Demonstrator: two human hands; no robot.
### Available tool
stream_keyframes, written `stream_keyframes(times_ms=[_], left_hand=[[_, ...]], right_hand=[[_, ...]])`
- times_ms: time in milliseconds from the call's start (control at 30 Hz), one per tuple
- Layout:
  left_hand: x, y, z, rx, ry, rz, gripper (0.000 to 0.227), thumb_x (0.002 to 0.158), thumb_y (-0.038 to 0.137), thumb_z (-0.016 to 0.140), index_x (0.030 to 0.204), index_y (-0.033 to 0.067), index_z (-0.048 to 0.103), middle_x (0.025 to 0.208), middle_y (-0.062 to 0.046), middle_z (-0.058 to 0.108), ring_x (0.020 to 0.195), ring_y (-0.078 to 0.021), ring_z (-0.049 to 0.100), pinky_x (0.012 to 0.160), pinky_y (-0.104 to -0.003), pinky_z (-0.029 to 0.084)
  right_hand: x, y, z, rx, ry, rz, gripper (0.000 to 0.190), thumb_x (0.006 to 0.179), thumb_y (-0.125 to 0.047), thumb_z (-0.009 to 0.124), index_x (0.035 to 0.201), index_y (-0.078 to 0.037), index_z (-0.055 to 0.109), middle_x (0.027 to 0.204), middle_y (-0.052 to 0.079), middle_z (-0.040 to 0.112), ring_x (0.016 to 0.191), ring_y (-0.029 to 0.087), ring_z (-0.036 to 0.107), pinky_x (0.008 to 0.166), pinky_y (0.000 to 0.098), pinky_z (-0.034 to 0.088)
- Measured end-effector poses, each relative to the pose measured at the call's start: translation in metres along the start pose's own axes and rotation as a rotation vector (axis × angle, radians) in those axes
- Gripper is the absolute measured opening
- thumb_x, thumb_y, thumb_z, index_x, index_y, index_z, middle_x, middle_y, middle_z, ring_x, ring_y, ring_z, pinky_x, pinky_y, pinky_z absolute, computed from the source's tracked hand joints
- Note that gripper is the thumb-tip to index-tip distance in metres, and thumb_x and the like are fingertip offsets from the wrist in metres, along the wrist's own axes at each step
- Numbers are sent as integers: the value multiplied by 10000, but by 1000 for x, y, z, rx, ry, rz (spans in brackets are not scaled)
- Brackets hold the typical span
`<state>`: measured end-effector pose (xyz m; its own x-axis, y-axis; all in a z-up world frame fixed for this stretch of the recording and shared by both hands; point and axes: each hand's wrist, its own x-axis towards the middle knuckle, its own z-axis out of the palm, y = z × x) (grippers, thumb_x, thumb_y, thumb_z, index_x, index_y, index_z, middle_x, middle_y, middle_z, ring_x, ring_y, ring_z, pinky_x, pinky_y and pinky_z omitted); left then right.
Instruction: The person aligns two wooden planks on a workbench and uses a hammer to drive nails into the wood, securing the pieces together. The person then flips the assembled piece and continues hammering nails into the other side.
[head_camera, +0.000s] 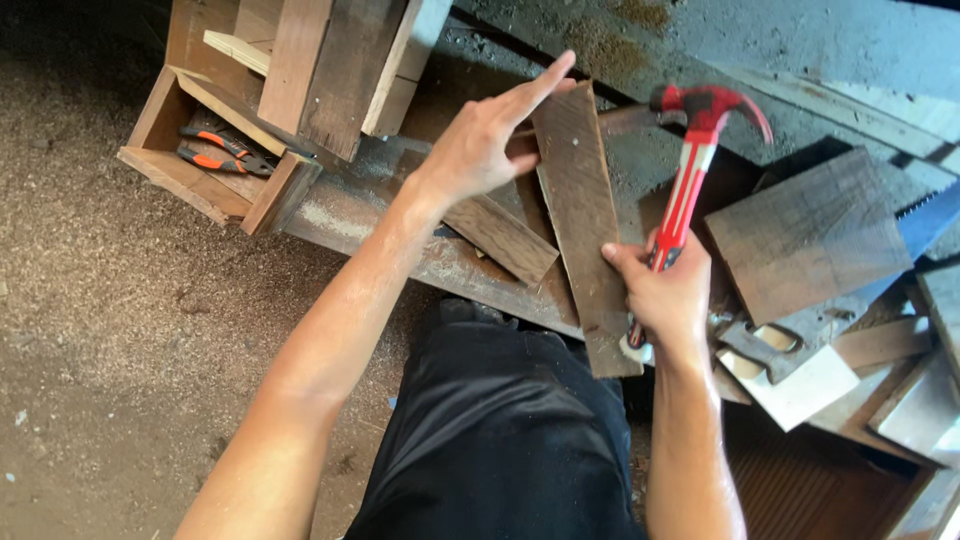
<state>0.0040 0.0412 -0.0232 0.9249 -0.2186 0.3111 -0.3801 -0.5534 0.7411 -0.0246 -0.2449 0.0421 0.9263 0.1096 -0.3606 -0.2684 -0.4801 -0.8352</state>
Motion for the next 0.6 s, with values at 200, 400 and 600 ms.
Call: stream_keyframes(times_ms=[200, 400, 600], left_hand=[[5, 9, 11, 148, 13, 35, 908, 792, 73, 917, 1536, 300, 450, 1610, -67, 440, 1371, -269, 570, 1089, -415, 522], [2, 27, 4, 375, 12, 12, 832, 703, 178, 972, 1438, 309, 605, 1566, 15, 455, 1354, -226, 518, 1109, -453, 454], [3, 26, -3, 399, 19, 21, 824, 677, 202, 975, 1420, 308, 634, 1564, 19, 487, 1325, -238, 546, 1062, -458, 438]], right_hand=[[1, -8, -9, 97, -35, 320, 389, 798, -64, 837, 853, -98, 454, 717, 29, 663, 486, 64, 476, 389, 265, 341], [8, -15, -19, 87, -74, 354, 410, 802, -45, 837, 846, -85, 431, 773, 94, 717, 485, 69, 466, 385, 271, 335], [12, -11, -16, 216, -93, 435, 358, 837, 0, 785, 869, -95, 440, 791, 118, 722, 440, 65, 441, 357, 269, 311]])
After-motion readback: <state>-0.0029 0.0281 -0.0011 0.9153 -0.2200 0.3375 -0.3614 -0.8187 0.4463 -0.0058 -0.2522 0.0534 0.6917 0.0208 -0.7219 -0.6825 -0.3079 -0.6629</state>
